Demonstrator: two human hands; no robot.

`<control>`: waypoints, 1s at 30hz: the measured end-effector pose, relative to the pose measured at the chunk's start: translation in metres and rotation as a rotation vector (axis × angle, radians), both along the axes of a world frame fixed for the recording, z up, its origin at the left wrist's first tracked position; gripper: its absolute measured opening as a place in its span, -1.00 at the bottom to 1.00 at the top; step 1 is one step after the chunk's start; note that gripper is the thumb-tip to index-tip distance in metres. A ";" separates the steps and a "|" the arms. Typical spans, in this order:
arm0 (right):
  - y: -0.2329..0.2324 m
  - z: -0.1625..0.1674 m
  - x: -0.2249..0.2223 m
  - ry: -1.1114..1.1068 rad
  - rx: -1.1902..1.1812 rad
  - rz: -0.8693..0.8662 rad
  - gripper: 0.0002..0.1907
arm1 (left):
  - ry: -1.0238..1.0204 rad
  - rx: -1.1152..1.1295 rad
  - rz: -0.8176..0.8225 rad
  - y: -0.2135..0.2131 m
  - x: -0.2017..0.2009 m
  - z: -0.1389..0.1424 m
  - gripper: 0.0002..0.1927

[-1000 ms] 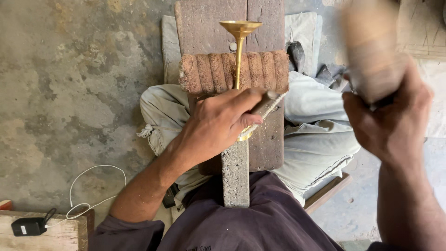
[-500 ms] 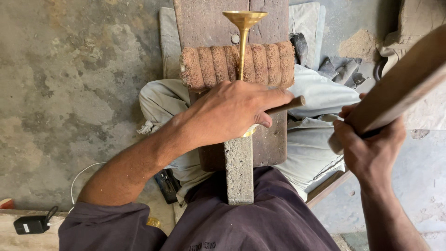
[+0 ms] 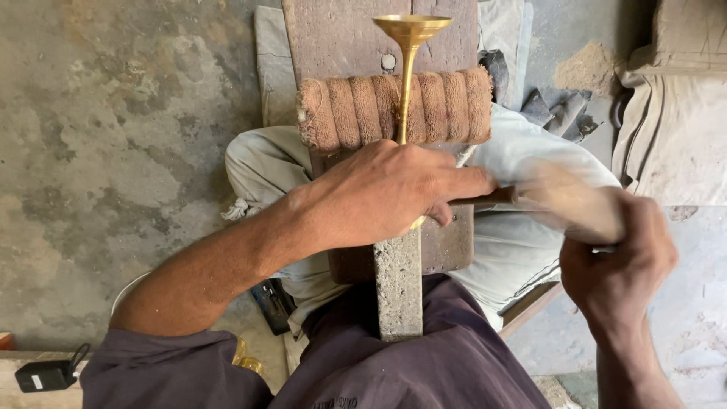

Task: The person sits on the floor holding a brass lamp against a stone block on their lap. They hold a metal punch against the lamp's surface and repeatedly strike it with a wooden mallet, repositioning the punch to work around the lamp's body, embossing a decorative pattern.

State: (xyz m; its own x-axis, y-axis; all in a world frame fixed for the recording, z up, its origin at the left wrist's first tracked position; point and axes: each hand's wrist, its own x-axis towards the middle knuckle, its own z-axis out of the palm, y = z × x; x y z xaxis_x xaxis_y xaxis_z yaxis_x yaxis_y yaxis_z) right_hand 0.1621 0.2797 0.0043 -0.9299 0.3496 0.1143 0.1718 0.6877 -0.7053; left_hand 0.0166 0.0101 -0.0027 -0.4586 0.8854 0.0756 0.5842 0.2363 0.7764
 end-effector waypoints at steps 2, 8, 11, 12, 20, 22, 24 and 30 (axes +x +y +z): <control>0.005 -0.002 0.004 0.010 0.285 0.107 -0.77 | 0.010 0.017 0.005 0.000 0.001 -0.001 -0.55; 0.016 -0.014 0.021 0.016 0.285 0.126 -0.79 | -0.010 0.018 -0.005 -0.005 0.001 0.000 -0.56; 0.014 -0.011 0.019 0.052 0.185 0.154 -0.82 | 0.002 0.032 -0.009 -0.007 0.001 0.001 -0.55; 0.011 -0.008 0.016 0.055 0.228 0.165 -0.83 | 0.018 0.035 -0.010 -0.007 0.001 -0.001 -0.55; -0.022 0.025 -0.010 -0.038 0.071 -0.074 -0.71 | 0.085 0.121 0.005 -0.020 0.010 -0.023 -0.52; -0.023 0.033 -0.015 0.012 0.508 0.124 -0.72 | 0.098 0.175 0.037 -0.024 0.013 -0.029 -0.48; -0.023 0.039 -0.016 0.020 0.543 0.199 -0.72 | 0.111 0.241 0.072 -0.023 0.014 -0.033 -0.39; -0.015 0.049 -0.015 0.047 0.504 0.212 -0.76 | 0.145 0.162 0.036 -0.024 0.017 -0.037 -0.39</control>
State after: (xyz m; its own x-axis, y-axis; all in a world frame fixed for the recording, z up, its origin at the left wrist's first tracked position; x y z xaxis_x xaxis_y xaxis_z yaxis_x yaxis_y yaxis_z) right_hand 0.1469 0.2650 0.0536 -0.9639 0.0463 0.2623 -0.0310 0.9586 -0.2832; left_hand 0.0336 -0.0135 -0.0392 -0.4633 0.8399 0.2827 0.6861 0.1381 0.7143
